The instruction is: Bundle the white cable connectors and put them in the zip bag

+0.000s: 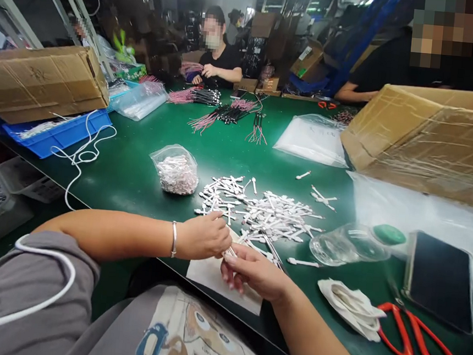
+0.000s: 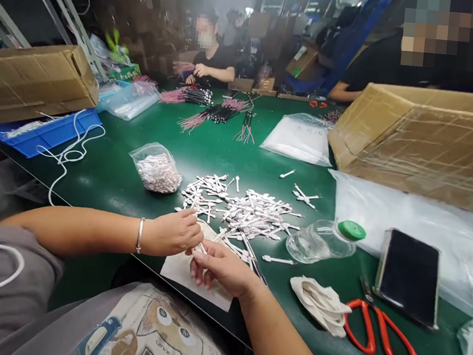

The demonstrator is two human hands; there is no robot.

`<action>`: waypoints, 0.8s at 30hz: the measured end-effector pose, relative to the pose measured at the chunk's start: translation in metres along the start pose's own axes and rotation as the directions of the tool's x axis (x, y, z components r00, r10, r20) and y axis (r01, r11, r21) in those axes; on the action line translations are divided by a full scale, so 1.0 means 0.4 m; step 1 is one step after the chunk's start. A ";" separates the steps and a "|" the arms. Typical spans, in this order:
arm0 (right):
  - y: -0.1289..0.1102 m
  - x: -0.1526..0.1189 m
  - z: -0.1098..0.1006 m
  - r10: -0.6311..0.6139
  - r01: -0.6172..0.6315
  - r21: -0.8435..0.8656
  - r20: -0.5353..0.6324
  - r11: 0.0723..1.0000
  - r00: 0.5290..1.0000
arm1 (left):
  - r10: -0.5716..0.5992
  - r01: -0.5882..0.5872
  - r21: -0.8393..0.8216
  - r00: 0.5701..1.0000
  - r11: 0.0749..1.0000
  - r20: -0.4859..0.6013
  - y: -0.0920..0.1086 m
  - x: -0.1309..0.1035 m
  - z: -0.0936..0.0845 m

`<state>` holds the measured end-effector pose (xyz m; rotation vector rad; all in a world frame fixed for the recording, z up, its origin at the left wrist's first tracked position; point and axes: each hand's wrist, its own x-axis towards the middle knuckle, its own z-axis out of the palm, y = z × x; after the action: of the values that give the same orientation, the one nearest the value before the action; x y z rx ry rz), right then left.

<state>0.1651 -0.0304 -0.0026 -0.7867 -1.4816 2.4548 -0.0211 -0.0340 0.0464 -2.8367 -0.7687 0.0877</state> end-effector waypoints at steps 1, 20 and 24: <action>-0.004 -0.005 0.001 -0.017 0.017 0.011 0.008 1.000 1.000 | -0.049 0.049 -0.016 0.998 0.999 0.034 -0.017 -0.013 -0.016; -0.008 0.000 0.009 -0.062 0.064 0.008 -0.147 0.998 0.987 | -0.719 0.733 0.132 0.589 0.668 0.370 -0.417 -0.139 -0.127; -0.001 0.010 0.017 -0.172 0.150 -0.095 -0.293 0.984 0.941 | -0.740 0.752 0.065 0.625 0.657 0.251 -0.355 -0.124 -0.164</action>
<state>0.1582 -0.0339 -0.0012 -0.9608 -1.4601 2.0661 -0.1269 0.0490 0.1404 -2.3054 -1.9681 0.3128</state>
